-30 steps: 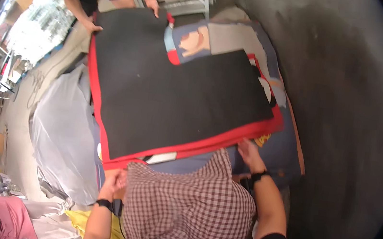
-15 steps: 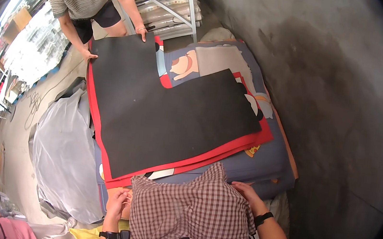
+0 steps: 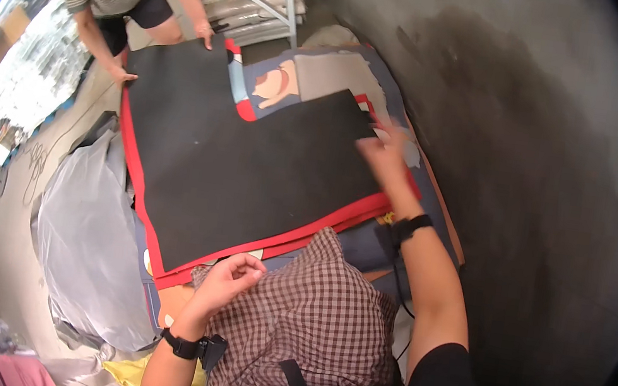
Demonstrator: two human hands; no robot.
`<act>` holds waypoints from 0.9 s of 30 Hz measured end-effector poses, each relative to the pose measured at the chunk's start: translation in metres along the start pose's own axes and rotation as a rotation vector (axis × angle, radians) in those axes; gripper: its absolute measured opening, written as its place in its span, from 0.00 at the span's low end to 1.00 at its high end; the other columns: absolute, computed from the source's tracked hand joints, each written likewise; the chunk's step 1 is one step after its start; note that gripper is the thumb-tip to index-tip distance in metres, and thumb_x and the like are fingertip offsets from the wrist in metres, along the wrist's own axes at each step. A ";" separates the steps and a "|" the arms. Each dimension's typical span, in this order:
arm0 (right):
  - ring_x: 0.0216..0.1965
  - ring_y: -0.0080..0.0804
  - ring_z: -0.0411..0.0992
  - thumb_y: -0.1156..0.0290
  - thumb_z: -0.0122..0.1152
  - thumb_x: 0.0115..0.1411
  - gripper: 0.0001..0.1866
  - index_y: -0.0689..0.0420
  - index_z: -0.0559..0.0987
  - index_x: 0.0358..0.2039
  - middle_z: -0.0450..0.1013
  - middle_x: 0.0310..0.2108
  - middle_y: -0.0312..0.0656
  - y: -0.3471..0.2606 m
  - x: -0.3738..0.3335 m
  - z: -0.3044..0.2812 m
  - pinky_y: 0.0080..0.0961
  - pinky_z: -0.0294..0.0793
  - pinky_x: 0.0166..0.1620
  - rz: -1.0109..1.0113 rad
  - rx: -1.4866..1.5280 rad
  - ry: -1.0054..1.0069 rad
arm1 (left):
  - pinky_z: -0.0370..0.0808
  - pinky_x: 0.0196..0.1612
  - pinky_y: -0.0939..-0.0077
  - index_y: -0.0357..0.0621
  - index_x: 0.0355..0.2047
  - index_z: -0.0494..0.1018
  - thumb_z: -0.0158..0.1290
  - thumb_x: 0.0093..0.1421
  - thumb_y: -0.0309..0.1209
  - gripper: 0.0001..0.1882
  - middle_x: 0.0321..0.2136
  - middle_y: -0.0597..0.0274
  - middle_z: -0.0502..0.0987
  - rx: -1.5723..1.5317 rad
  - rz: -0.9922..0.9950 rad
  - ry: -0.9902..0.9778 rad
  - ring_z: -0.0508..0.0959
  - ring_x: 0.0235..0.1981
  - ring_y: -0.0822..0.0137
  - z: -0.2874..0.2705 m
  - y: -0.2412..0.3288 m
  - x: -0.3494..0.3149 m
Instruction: The person sorts foam mats by hand, lifting and moving different sheets from a stack to a separate pile.
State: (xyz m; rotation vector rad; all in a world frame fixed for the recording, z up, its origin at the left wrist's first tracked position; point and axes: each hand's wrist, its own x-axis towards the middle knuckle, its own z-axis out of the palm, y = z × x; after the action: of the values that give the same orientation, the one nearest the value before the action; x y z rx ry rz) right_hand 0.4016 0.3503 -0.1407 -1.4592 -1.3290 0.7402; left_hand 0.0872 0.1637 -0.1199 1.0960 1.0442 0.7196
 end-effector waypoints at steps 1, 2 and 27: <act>0.31 0.29 0.71 0.71 0.61 0.48 0.18 0.58 0.74 0.41 0.71 0.36 0.40 -0.041 -0.012 0.028 0.23 0.72 0.36 -0.596 -0.028 -0.357 | 0.63 0.27 0.89 0.39 0.36 0.70 0.50 0.58 0.27 0.07 0.23 0.73 0.70 0.029 -0.005 0.059 0.66 0.24 0.83 -0.015 -0.015 -0.001; 0.32 0.30 0.72 0.72 0.61 0.48 0.17 0.54 0.75 0.41 0.71 0.39 0.41 -0.062 -0.039 0.039 0.24 0.72 0.37 -0.736 -0.036 -0.618 | 0.63 0.23 0.88 0.40 0.37 0.70 0.50 0.57 0.27 0.08 0.23 0.72 0.70 0.017 -0.119 0.115 0.66 0.22 0.83 -0.030 -0.026 -0.003; 0.22 0.21 0.67 0.72 0.52 0.56 0.05 0.60 0.72 0.28 0.72 0.25 0.37 -0.100 0.006 -0.066 0.19 0.67 0.28 -0.092 0.789 -0.271 | 0.66 0.27 0.81 0.42 0.33 0.73 0.50 0.58 0.37 0.11 0.20 0.69 0.73 0.286 -0.163 -0.243 0.69 0.22 0.79 0.062 -0.053 -0.039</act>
State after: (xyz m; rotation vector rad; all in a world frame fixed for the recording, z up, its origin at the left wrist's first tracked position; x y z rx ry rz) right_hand 0.4275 0.3298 -0.0250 -0.6793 -1.0919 1.2536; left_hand 0.1297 0.0905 -0.1518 1.2902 1.0321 0.3026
